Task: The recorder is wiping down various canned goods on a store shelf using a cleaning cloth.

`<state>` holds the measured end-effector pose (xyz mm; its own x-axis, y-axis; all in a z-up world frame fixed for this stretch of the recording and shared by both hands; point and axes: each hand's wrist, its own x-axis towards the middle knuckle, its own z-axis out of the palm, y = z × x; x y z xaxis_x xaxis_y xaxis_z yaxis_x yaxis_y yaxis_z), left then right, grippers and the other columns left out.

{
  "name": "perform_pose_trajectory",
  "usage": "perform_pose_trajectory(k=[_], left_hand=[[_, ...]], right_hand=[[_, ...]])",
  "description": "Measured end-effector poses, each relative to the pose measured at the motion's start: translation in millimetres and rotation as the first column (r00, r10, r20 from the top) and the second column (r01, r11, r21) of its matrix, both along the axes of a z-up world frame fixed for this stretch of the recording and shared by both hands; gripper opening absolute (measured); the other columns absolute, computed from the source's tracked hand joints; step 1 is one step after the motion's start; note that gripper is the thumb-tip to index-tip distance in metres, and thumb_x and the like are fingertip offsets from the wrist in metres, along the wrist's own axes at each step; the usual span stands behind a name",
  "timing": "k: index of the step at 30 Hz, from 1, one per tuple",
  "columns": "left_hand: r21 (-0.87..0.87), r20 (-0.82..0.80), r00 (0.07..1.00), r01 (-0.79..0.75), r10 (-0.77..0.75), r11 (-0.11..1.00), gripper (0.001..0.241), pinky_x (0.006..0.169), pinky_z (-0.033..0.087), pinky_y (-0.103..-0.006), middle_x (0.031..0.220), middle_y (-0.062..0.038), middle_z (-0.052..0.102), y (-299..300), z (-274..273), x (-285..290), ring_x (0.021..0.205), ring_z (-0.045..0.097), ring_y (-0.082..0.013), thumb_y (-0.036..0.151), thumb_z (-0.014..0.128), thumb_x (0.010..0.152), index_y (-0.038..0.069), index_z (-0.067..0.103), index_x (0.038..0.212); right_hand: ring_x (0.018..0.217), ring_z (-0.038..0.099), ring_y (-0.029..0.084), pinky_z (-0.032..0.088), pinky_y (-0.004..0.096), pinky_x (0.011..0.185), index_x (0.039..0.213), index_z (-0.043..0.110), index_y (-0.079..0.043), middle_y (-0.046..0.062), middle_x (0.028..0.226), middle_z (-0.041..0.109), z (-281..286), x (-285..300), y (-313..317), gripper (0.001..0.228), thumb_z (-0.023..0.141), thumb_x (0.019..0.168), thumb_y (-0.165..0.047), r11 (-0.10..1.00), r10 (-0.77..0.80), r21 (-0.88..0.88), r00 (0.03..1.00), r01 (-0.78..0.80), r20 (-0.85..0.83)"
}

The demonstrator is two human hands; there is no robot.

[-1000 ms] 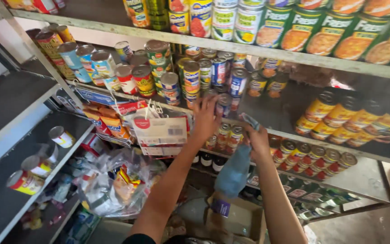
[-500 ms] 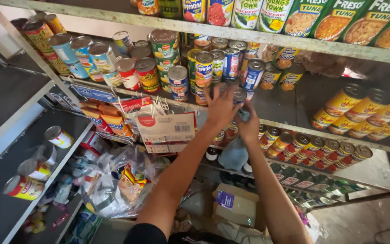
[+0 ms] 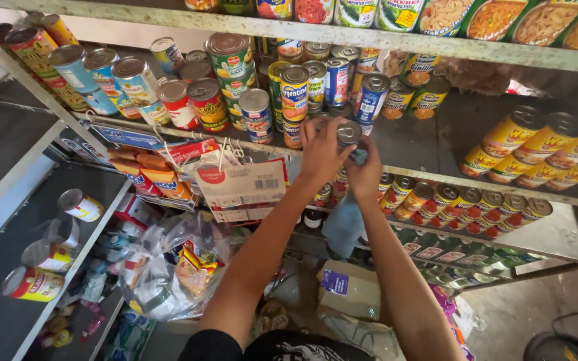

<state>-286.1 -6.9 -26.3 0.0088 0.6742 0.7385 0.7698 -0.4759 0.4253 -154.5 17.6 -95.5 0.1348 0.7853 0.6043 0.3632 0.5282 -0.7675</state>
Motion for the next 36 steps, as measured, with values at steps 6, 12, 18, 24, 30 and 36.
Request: perform_pose_trajectory(k=[6,12,18,24,30,36], left_hand=[[0.007,0.012,1.0,0.009,-0.009,1.0,0.067,0.113,0.028,-0.0558,0.127,-0.014,0.068,1,1,1,0.131,0.043,-0.0383,0.027,0.086,0.078,0.011,0.053,0.134],[0.008,0.087,0.992,0.094,-0.094,0.996,0.069,0.111,0.034,-0.0487,0.128,-0.013,0.065,-7,14,0,0.13,0.044,-0.0379,0.022,0.087,0.078,0.009,0.051,0.135],[0.004,0.214,0.937,0.281,-0.275,0.96,0.068,0.113,0.038,-0.0466,0.134,-0.012,0.061,-32,33,9,0.13,0.046,-0.037,0.017,0.088,0.08,0.006,0.051,0.136],[0.003,0.506,0.687,0.603,-0.521,0.798,0.07,0.115,0.042,-0.0368,0.144,-0.01,0.051,-59,23,43,0.135,0.052,-0.0233,0.017,0.08,0.093,0.006,0.039,0.149],[-0.177,0.797,0.428,0.84,-0.426,0.513,0.059,0.1,0.05,-0.0319,0.136,-0.009,0.058,-78,2,77,0.115,0.057,-0.0147,0.025,0.06,0.104,0.006,0.04,0.156],[0.151,0.978,-0.066,0.881,-0.199,0.449,0.044,0.102,0.053,-0.0332,0.132,-0.011,0.068,-103,-32,156,0.118,0.066,-0.0187,0.031,0.059,0.106,0.002,0.054,0.139]], right_hand=[[0.111,0.071,0.028,0.054,0.037,0.095,0.129,0.061,-0.002,0.017,0.119,0.072,7,-1,-4,0.049,0.078,0.083,-0.006,1.0,-0.011,-0.002,0.999,0.01,-0.037],[0.118,0.066,0.03,0.052,0.038,0.101,0.13,0.061,0.001,0.019,0.125,0.068,23,-1,-14,0.053,0.081,0.082,-0.006,0.992,-0.055,0.119,0.998,0.053,0.01],[0.119,0.068,0.021,0.053,0.035,0.104,0.137,0.058,-0.001,0.013,0.128,0.07,40,11,-48,0.055,0.08,0.088,-0.013,1.0,0.016,0.022,0.991,-0.013,-0.132],[0.117,0.064,0.02,0.051,0.034,0.101,0.134,0.057,0.005,0.015,0.125,0.067,41,57,-90,0.061,0.083,0.082,-0.013,0.999,0.049,0.025,0.996,-0.047,-0.068],[0.093,0.065,0.013,0.055,0.031,0.086,0.125,0.067,-0.002,0.009,0.106,0.074,64,109,-133,0.044,0.079,0.087,-0.02,0.912,0.1,-0.376,0.977,-0.166,-0.189],[0.105,0.062,0.012,0.05,0.03,0.094,0.115,0.061,-0.002,0.006,0.11,0.068,67,166,-164,0.028,0.078,0.096,-0.014,0.976,0.142,-0.157,0.989,-0.148,-0.047]])
